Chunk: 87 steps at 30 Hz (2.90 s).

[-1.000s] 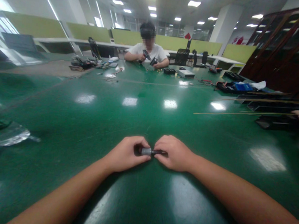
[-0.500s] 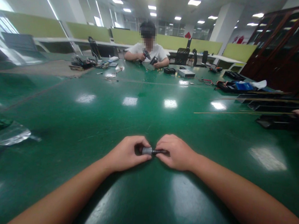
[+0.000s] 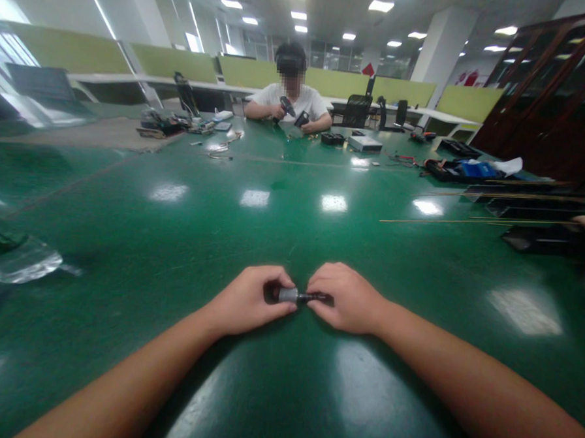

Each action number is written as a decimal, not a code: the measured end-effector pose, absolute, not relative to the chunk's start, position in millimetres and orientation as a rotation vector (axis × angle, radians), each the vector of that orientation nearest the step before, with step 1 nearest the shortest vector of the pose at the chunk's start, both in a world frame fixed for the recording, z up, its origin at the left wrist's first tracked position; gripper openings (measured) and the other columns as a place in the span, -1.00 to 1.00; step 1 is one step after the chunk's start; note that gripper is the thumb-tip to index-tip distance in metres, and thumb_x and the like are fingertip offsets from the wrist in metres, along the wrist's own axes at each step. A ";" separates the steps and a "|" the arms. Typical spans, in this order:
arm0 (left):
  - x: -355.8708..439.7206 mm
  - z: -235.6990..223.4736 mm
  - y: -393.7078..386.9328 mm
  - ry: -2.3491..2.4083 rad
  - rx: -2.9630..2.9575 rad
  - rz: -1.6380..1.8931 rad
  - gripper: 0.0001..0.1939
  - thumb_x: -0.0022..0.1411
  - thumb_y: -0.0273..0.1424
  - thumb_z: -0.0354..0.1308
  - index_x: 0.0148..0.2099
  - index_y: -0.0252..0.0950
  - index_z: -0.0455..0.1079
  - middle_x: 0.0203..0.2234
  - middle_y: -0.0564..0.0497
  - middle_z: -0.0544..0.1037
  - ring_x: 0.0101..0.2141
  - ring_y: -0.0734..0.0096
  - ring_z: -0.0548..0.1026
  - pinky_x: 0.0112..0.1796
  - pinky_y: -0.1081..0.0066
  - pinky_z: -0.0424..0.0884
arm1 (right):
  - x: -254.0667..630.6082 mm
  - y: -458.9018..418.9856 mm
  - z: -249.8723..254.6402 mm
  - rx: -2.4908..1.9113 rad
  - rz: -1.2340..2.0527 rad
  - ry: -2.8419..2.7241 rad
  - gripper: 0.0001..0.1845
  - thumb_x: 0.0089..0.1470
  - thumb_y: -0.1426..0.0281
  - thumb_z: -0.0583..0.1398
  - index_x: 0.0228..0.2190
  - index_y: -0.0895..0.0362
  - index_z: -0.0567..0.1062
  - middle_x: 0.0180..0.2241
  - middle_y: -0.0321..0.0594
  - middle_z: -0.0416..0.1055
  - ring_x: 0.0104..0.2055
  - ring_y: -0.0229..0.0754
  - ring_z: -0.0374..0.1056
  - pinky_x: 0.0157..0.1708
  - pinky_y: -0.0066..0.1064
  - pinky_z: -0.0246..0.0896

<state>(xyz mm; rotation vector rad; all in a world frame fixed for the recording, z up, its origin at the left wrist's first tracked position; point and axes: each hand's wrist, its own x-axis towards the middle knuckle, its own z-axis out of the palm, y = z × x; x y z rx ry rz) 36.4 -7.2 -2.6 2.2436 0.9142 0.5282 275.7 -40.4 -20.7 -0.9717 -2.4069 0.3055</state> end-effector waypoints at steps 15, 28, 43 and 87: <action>36.8 -1.1 -7.8 0.917 2.221 0.525 -0.84 0.15 -0.35 0.32 -0.24 -0.32 0.50 -0.40 0.02 0.56 -0.38 0.35 0.51 -0.32 0.43 0.39 | 276.4 -40.4 -19.3 -1.000 0.289 -2.411 -0.93 0.11 0.40 0.28 -0.35 0.15 0.56 -0.30 -0.20 0.57 -0.17 -0.11 0.43 -0.13 -0.27 0.20; 35.7 -1.4 -7.2 0.922 2.246 0.518 -0.85 0.14 -0.35 0.32 -0.24 -0.31 0.51 -0.39 0.02 0.57 -0.37 0.35 0.51 -0.32 0.42 0.39 | 280.2 -41.0 -17.4 -1.013 0.274 -2.416 -0.94 0.09 0.41 0.28 -0.37 0.14 0.57 -0.31 -0.20 0.57 -0.18 -0.13 0.43 -0.14 -0.28 0.21; 28.9 -0.1 -4.3 0.955 2.272 0.555 -0.84 0.14 -0.34 0.34 -0.24 -0.30 0.52 -0.37 0.02 0.60 -0.35 0.35 0.53 -0.29 0.42 0.42 | 283.8 -39.1 -16.5 -1.034 0.262 -2.413 -0.95 0.09 0.42 0.29 -0.35 0.13 0.58 -0.30 -0.20 0.58 -0.17 -0.13 0.44 -0.11 -0.27 0.22; 37.6 -2.2 -7.9 0.956 2.291 0.584 -0.82 0.08 -0.42 0.32 -0.21 -0.28 0.50 -0.39 0.04 0.56 -0.37 0.36 0.50 -0.32 0.44 0.40 | 267.2 -42.8 -17.7 -1.025 0.322 -2.328 -0.76 0.05 0.37 0.33 -0.20 0.14 0.54 -0.13 -0.14 0.55 -0.07 -0.07 0.41 -0.05 -0.23 0.26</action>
